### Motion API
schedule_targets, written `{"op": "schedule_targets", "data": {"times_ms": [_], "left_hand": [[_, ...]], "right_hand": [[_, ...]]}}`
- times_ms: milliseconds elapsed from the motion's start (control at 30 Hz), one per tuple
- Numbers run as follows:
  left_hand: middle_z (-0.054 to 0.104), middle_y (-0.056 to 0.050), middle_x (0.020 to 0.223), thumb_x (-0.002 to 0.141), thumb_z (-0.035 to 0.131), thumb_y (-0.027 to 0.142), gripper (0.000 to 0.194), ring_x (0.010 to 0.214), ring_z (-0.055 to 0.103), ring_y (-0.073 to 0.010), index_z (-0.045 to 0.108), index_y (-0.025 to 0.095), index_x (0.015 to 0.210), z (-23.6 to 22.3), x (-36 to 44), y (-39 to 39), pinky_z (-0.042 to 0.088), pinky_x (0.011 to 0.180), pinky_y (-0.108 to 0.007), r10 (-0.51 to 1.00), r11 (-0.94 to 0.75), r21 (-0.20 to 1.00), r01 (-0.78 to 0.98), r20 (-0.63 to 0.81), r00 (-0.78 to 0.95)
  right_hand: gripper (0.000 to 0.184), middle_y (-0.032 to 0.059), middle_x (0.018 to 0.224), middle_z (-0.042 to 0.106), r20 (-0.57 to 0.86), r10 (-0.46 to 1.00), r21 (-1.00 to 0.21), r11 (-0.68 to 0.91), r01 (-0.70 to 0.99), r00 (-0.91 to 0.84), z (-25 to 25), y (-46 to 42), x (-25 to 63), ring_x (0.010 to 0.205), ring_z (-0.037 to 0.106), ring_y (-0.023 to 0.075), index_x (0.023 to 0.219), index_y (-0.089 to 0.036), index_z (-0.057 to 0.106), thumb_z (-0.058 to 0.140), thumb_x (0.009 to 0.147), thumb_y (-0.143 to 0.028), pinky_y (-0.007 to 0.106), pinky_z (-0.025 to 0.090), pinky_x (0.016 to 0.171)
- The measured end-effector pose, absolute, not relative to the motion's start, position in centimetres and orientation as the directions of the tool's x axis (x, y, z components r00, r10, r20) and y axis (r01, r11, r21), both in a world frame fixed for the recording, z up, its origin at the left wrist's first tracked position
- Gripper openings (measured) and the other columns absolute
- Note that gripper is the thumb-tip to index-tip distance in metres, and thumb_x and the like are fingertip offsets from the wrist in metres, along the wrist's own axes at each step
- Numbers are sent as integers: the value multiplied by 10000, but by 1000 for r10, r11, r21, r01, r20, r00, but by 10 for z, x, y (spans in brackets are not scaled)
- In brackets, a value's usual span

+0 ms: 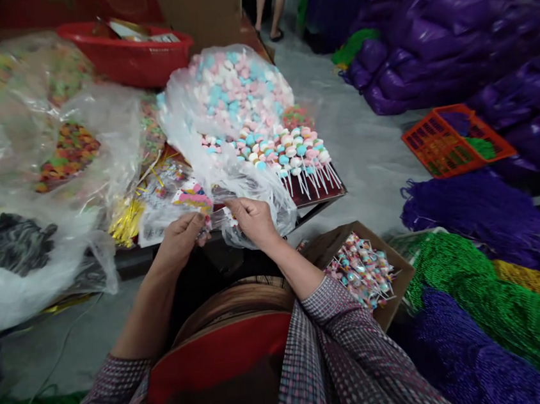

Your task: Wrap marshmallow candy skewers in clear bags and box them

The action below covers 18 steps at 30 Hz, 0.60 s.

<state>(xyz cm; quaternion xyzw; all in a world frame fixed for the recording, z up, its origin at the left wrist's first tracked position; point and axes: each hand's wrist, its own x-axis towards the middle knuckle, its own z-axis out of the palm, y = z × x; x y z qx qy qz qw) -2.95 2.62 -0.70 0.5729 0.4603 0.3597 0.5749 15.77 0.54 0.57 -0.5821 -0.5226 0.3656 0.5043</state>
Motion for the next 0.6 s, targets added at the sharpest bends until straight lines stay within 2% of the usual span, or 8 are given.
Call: {"op": "schedule_targets", "data": {"times_ms": [100,200,300,367,400,467,533,600], "left_hand": [[617,21,615,793,730,689,463,510,518,-117,698,227,794,-5,-26,26,418,503,-261,926,85,995,44,-95,365],[606,26,626,744,800,625,412,528,519,-119,693,228,768,-4,-25,28,433,535,-268,930,77,997,9,-75,359],[608,15,656,769,778,616,402,631,547,-144,682,227,730,-8,-29,31,466,654,-296,968,18,999,41,-28,251],[609,7,704,810,737,625,403,703,542,-161,678,233,737,-14,-35,34,468,720,-311,984,-37,997,74,24,177],[611,2,732,833,715,627,404,732,541,-168,674,235,740,-16,-37,34,468,746,-317,987,-66,994,87,52,154],[627,-8,788,866,688,617,395,791,553,-183,673,239,752,-21,-41,35,476,804,-326,986,-113,990,82,102,133],[654,-15,844,879,691,593,357,856,576,-191,695,247,793,-24,-40,35,476,860,-327,984,-139,990,36,134,116],[692,-19,909,873,722,556,297,931,607,-195,729,259,864,-26,-37,33,473,917,-324,983,-145,988,-49,149,108]], "right_hand": [[673,-45,516,352,139,969,-955,77,286,203,5,6,159,550,340,109,519,-233,381,524,860,-794,280,328,578],[631,-47,519,388,134,983,-943,89,320,124,5,8,164,550,373,108,524,-230,421,543,886,-732,277,345,595],[491,-39,553,506,125,992,-926,105,361,32,12,15,180,571,467,121,615,-222,596,591,903,-619,272,385,614],[360,-19,630,614,163,983,-888,111,446,82,20,27,200,621,551,146,753,-220,706,597,923,-518,278,425,649],[312,-3,680,663,196,971,-848,98,521,136,24,34,211,659,590,163,798,-220,730,590,934,-463,286,442,675],[251,47,800,732,267,933,-693,13,721,241,32,50,230,780,654,202,822,-214,746,583,945,-360,310,455,753],[223,98,852,755,229,933,-534,-117,837,277,37,65,242,849,677,243,813,-196,751,600,936,-305,338,452,787],[221,153,854,754,118,946,-334,-250,909,303,40,78,248,886,682,288,759,-170,738,638,919,-284,368,439,801]]}}
